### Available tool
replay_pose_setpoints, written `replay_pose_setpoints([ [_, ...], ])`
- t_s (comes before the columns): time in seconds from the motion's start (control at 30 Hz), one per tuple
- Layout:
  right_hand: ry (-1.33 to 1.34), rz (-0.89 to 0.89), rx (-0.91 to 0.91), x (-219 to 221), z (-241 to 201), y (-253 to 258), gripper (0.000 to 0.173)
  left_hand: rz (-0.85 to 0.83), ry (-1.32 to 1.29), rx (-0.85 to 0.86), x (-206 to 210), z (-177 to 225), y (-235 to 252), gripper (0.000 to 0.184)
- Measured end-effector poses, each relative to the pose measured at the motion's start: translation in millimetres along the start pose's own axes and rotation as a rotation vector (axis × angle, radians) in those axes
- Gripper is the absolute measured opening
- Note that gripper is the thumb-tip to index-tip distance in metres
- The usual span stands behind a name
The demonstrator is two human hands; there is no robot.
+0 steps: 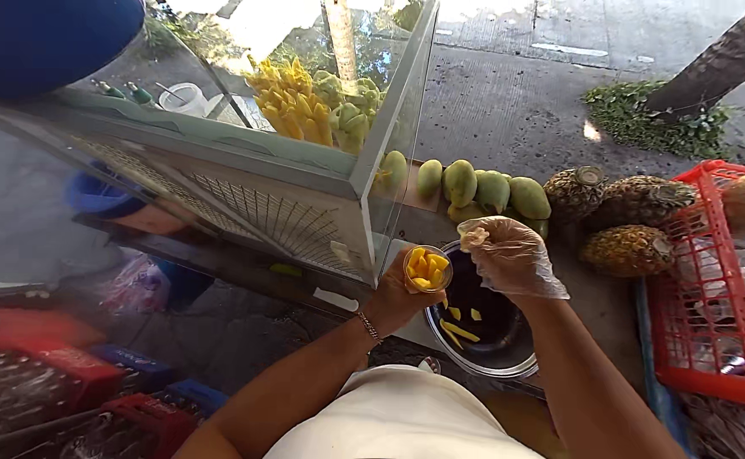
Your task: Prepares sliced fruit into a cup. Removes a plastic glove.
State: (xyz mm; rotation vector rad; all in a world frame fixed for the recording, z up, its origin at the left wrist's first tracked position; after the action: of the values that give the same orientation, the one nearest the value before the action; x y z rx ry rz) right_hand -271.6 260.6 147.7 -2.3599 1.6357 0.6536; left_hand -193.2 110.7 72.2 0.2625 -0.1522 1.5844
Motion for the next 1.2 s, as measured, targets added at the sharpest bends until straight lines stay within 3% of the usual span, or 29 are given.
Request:
replay_pose_setpoints([
  [0.07, -0.312, -0.12, 0.286, 19.7, 77.5, 2.5, 0.02, 0.003, 0.066, 0.028, -4.0, 2.1, -5.8, 0.071],
  [0.13, -0.679, -0.386, 0.588, 61.5, 159.7, -15.6, 0.046, -0.034, 0.083, 0.089, -5.0, 5.5, -10.6, 0.067],
  [0.2, -0.823, -0.428, 0.677, 86.3, 201.4, -38.0, 0.062, -0.067, 0.039, 0.136, -5.1, 6.8, -15.1, 0.058],
  [0.33, -0.881, -0.351, 0.616, 98.9, 205.0, -54.2, 0.044, -0.154, 0.1, 0.236, -7.2, 8.7, -22.0, 0.048],
  [0.47, -0.908, -0.37, 0.696, 84.6, 202.0, -59.0, 0.036, -0.117, 0.084, 0.211, -13.8, 0.5, -23.2, 0.049],
  [0.53, -0.787, -0.347, 0.709, 68.6, 190.3, -53.9, 0.037, -0.1, 0.077, 0.211, -19.3, -4.5, -22.6, 0.05],
  [0.67, -0.587, -0.095, 0.36, 16.3, 104.6, -36.6, 0.019, -0.119, 0.072, 0.16, -30.1, -23.8, -16.9, 0.051],
  [0.8, -0.441, 0.052, 0.209, -26.9, 17.4, -46.5, 0.009, -0.118, 0.052, 0.143, -30.7, -41.5, -7.4, 0.054],
  [0.9, -0.466, 0.113, 0.061, -33.3, -27.2, -58.7, 0.012, -0.118, 0.058, 0.115, -22.0, -44.8, -1.7, 0.054],
  [1.03, -0.565, 0.108, -0.068, -22.0, -53.4, -67.1, 0.014, -0.158, 0.074, 0.128, -6.4, -36.1, 4.7, 0.051],
  [1.2, -0.658, 0.076, -0.099, -10.3, -67.3, -71.3, 0.014, -0.196, 0.118, 0.126, 5.1, -34.9, 8.9, 0.051],
])
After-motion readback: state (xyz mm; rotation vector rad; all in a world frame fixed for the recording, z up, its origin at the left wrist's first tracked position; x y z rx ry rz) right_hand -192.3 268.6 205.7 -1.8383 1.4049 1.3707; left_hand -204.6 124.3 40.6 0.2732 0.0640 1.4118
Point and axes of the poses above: each hand's wrist, its own y-axis towards the middle knuckle, its own x-axis out of the palm, z = x × y, the point moved 9 cm from there along y, towards the middle knuckle, and after that the axes turned 5 degrees about x, right-handed, at the moved point
